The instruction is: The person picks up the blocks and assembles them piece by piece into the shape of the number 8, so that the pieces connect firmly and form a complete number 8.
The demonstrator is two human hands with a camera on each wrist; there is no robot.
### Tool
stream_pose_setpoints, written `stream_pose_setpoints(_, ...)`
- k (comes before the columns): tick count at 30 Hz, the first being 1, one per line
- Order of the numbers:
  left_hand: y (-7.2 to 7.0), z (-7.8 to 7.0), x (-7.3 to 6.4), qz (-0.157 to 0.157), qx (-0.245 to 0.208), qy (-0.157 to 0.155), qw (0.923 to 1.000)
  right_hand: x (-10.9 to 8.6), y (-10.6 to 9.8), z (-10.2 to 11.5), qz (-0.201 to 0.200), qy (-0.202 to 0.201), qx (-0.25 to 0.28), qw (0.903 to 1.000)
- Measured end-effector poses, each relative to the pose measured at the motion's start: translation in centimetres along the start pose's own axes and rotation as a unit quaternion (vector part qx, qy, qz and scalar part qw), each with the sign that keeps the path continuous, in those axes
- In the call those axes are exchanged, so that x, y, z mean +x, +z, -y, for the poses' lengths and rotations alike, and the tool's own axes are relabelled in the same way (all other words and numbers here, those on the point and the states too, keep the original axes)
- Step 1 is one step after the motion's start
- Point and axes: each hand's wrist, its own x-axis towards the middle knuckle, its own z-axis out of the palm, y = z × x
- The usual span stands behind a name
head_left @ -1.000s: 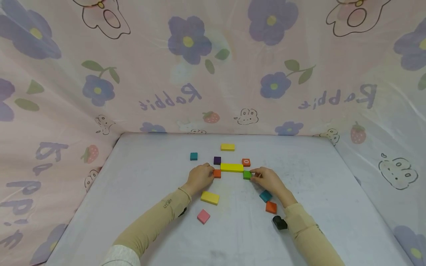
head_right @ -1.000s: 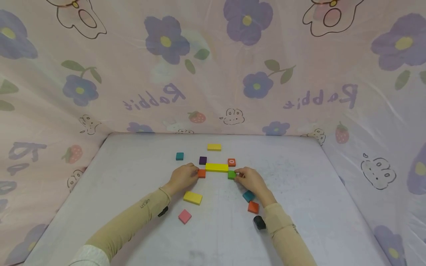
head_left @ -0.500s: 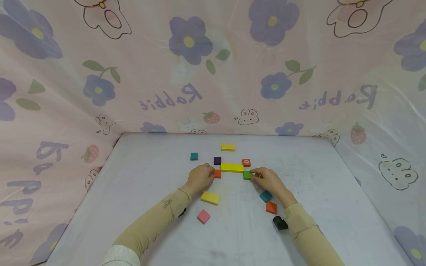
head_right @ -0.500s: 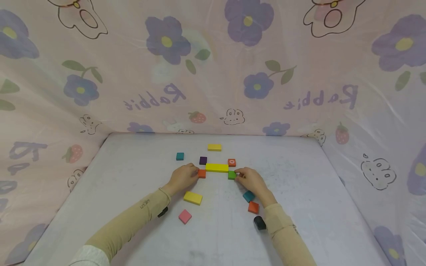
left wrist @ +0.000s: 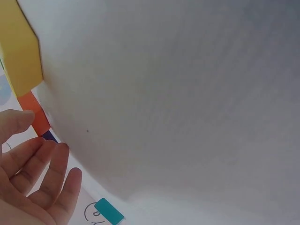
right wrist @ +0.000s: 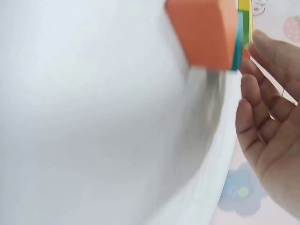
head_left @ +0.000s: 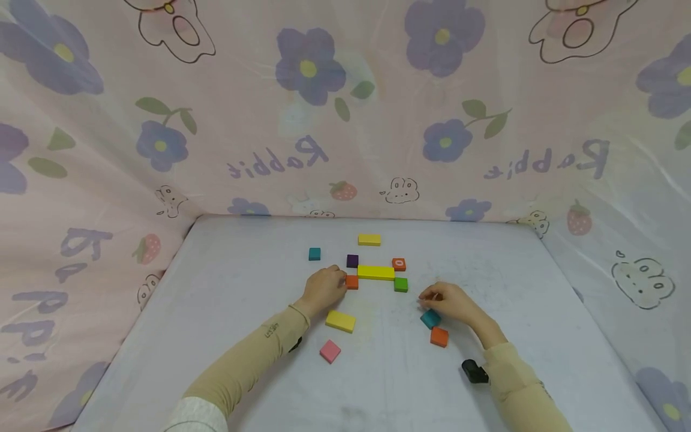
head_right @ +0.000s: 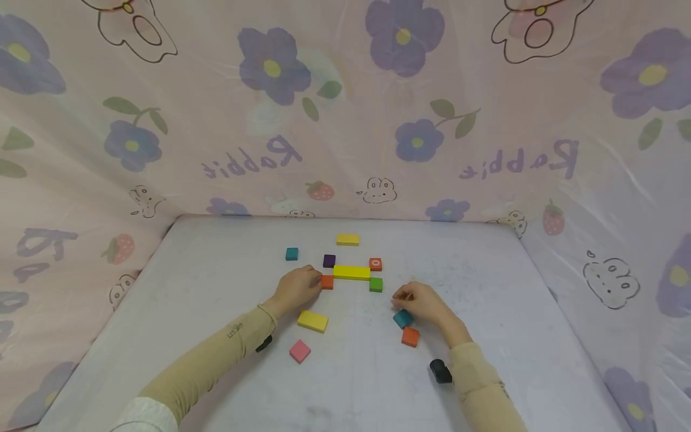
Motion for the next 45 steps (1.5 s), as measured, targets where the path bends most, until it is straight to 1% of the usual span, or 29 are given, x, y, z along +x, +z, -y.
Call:
stream_pose_setpoints(3,0.1,0.1,0.1,0.005,0.003,-0.006,1.0000,-0.8,-0.4,-0.9,0.011,-0.009,0.013,0.9998)
stream_pose_setpoints(8,0.2,0.1,0.1,0.006,0.006,-0.009,0.9999,-1.8,-1.1,-2.1,0.047,-0.017,0.044,0.9978)
stream_pose_setpoints(12,0.1,0.0,0.0,0.008,0.005,-0.009,0.9999,-2.3,-1.3,-2.6,0.067,-0.021,0.063,0.9956)
stream_pose_setpoints(16,0.1,0.0,0.0,0.012,0.007,-0.010,0.9999,-2.5,-1.4,-2.8,0.073,-0.024,0.079,0.9939)
stream_pose_setpoints(23,0.2,0.0,0.0,0.010,0.012,-0.007,0.9999,-2.5,-1.1,-3.1,0.072,-0.016,0.083,0.9938)
stream_pose_setpoints(28,0.2,0.1,-0.1,0.010,0.015,-0.008,0.9998,-2.6,-0.9,-3.1,0.070,-0.028,0.092,0.9929)
stream_pose_setpoints(35,0.2,0.0,-0.2,0.016,0.015,-0.012,0.9997,-2.3,-0.2,-2.6,0.052,-0.016,0.062,0.9966)
stream_pose_setpoints(40,0.3,0.0,-0.1,0.012,0.020,-0.013,0.9997,-1.6,0.2,-2.0,0.050,-0.023,0.048,0.9973)
stream_pose_setpoints(45,0.3,0.1,-0.1,0.009,0.006,-0.011,0.9999,-1.0,0.7,-1.1,0.046,-0.007,0.042,0.9980)
